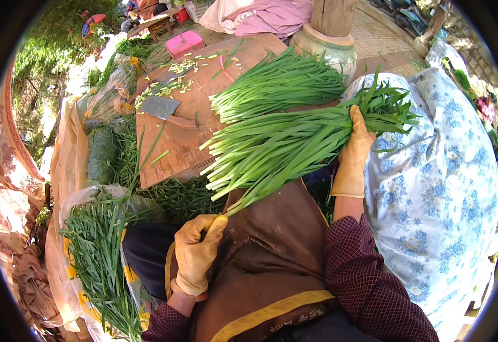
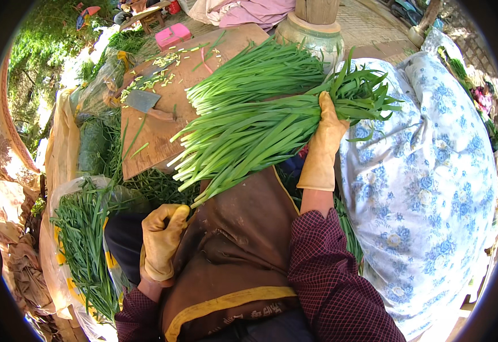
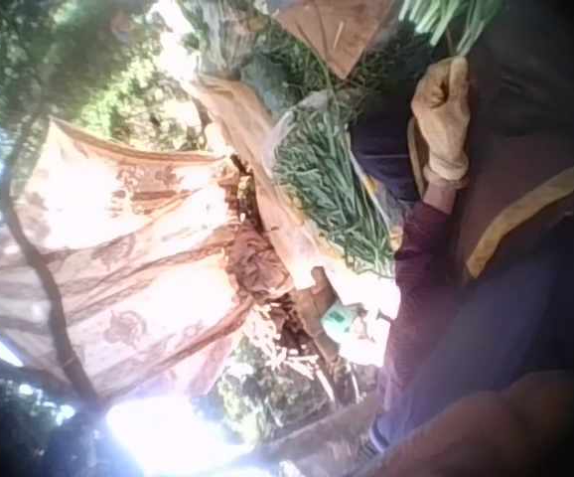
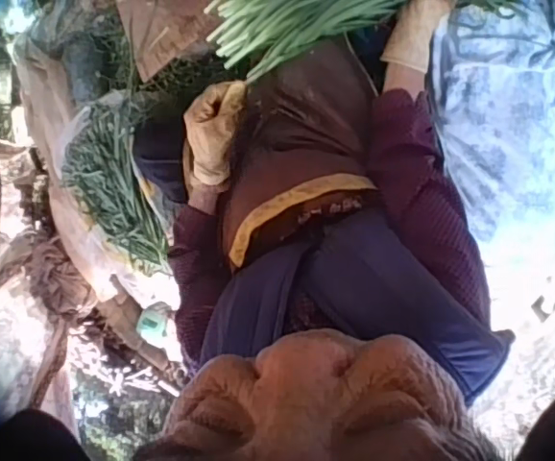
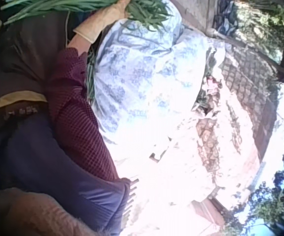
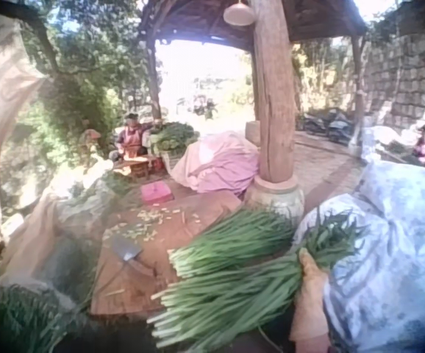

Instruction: The person gathers green onions, aligns them into bundles, and ties them with rubber bands. They then trim the root ends of the bundles with a knife on a wooden board and place the finished bundles into a plastic bag.

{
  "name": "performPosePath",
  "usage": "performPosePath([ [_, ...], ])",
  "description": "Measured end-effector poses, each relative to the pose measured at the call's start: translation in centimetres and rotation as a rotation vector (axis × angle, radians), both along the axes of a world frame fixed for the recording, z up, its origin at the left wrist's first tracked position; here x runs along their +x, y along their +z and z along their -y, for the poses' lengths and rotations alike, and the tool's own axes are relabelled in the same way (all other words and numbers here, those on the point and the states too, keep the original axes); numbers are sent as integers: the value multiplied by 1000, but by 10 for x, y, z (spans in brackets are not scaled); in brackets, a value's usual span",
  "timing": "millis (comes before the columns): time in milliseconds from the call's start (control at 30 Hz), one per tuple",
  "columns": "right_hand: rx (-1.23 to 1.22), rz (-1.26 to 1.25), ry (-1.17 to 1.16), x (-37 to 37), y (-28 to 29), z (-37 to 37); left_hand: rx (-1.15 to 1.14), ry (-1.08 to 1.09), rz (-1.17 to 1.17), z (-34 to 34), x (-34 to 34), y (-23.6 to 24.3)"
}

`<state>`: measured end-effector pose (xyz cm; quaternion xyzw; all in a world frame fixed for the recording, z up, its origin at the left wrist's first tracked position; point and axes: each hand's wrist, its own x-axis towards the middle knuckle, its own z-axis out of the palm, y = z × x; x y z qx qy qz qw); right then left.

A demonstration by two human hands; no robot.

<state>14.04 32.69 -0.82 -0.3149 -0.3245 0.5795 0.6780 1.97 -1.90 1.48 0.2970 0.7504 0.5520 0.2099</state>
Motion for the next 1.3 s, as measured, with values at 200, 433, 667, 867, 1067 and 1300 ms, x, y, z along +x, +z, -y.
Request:
performPosePath([
  [200,62,-14,12,0,-2,-2,-57,-122,-557,-56,8,-14],
  [433,94,-62,52,5,-19,-12,114,-41,-118,-50,6,-18],
  [667,120,-64,53,5,-16,-8,575,258,661,-28,-13,-61],
  [867,49,-66,35,7,-10,-4,875,679,472,44,-107,-55],
  [1067,17,-62,29,4,-6,-3,292,668,310,83,-111,-70],
  [1300,119,-126,43,-1,6,2,34,611,71,53,-77,-55],
])
